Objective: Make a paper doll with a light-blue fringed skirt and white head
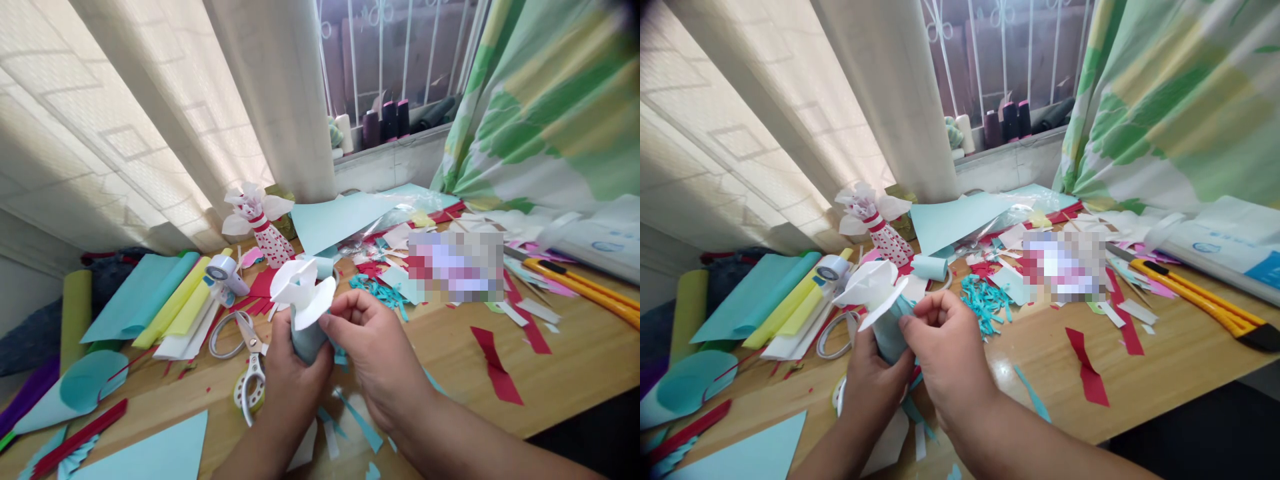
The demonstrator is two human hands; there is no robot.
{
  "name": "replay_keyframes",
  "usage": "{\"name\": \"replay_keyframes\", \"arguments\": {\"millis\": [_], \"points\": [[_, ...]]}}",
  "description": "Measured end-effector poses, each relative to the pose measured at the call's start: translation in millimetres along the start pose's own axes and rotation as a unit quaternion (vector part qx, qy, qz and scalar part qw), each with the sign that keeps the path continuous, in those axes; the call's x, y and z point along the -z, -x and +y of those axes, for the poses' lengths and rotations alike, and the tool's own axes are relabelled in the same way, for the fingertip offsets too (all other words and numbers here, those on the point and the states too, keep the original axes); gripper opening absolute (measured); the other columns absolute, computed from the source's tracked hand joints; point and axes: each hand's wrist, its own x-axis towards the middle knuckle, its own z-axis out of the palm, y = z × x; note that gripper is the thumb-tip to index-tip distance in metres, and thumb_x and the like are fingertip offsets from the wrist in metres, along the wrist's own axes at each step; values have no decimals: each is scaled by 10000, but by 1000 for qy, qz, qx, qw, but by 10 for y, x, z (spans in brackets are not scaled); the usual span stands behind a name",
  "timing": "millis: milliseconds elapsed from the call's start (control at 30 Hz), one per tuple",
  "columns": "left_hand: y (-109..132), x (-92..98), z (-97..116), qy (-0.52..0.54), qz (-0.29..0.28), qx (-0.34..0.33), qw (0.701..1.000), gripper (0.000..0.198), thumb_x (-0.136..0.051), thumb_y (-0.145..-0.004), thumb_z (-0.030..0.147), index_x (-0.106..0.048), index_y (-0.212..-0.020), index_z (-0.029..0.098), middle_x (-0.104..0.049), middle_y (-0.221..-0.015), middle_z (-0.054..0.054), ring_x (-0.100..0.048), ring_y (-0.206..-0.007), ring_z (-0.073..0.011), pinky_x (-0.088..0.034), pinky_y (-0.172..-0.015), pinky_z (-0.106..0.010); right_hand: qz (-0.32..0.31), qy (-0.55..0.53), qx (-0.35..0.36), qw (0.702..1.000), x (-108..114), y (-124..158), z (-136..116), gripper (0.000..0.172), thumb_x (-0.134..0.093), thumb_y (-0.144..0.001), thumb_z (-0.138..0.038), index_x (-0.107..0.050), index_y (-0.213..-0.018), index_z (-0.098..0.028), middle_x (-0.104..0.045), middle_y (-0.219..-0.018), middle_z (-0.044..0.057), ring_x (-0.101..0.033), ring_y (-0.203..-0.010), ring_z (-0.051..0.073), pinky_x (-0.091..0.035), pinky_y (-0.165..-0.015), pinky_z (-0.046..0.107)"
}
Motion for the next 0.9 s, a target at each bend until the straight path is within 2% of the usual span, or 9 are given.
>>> {"name": "replay_keyframes", "arguments": {"millis": [167,267,367,467,500,567,667,800,900], "points": [[-29,17,-42,87,-37,47,994,426,-682,-604,328,-529,-981,202,-634,-837,-21,-603,-732,-208,-479,-634,-318,7,-17,24,1000,33,7,-63,199,-709,-606,-168,-540,-708,-190,-543,-643,-47,-477,-587,101,-359,-543,229],[-56,26,-93,225,-88,102,965,539,-685,-612,276,-486,-1109,211,-651,-956,-34,-624,-820,-209,-510,-712,-326,32,-49,76,995,121,-38,-211,139,-676,-631,-167,-552,-685,-196,-527,-622,-51,-463,-585,97,-359,-563,235],[-82,44,-144,319,-142,124,929,543,-683,-649,245,-470,-1148,233,-648,-950,-19,-629,-777,-178,-521,-680,-297,50,-11,148,988,298,-123,-383,83,-659,-663,-163,-585,-660,-199,-519,-607,-48,-448,-574,95,-347,-566,240],[-104,63,-155,358,-144,116,915,496,-694,-644,242,-502,-1101,240,-635,-945,-12,-625,-742,-159,-525,-673,-291,-47,162,180,969,552,-185,-463,42,-660,-709,-184,-644,-720,-221,-589,-685,-31,-507,-635,120,-373,-604,258],[-115,66,-150,358,-135,108,918,505,-697,-632,238,-509,-1101,246,-634,-960,-9,-621,-753,-156,-524,-682,-287,-96,262,177,944,642,-191,-455,34,-656,-721,-191,-663,-725,-224,-601,-686,-23,-519,-640,132,-376,-603,267],[-146,66,-139,355,-121,80,924,497,-699,-620,228,-524,-1084,252,-627,-951,3,-610,-770,-145,-517,-692,-265,-212,447,166,853,806,-175,-385,81,-641,-730,-166,-694,-721,-226,-621,-683,-10,-540,-645,151,-383,-611,282],[-198,52,-145,364,-101,38,925,412,-683,-643,186,-544,-1026,251,-608,-893,32,-587,-744,-121,-498,-693,-247,-346,575,162,724,959,-109,-193,189,-588,-736,-90,-716,-749,-227,-653,-732,13,-578,-697,170,-406,-652,294],[-252,32,-200,369,-84,0,926,348,-678,-661,149,-553,-975,234,-605,-893,38,-578,-761,-113,-478,-683,-220,-375,627,189,656,1004,-52,-30,210,-547,-763,-86,-709,-821,-207,-657,-813,50,-588,-766,187,-421,-679,294],[-278,29,-235,371,-60,-19,927,365,-694,-650,141,-554,-975,230,-610,-911,31,-577,-772,-114,-481,-695,-223,-304,685,218,625,1059,-101,-138,191,-526,-795,-125,-700,-833,-192,-657,-824,65,-585,-791,200,-420,-690,298]]}}
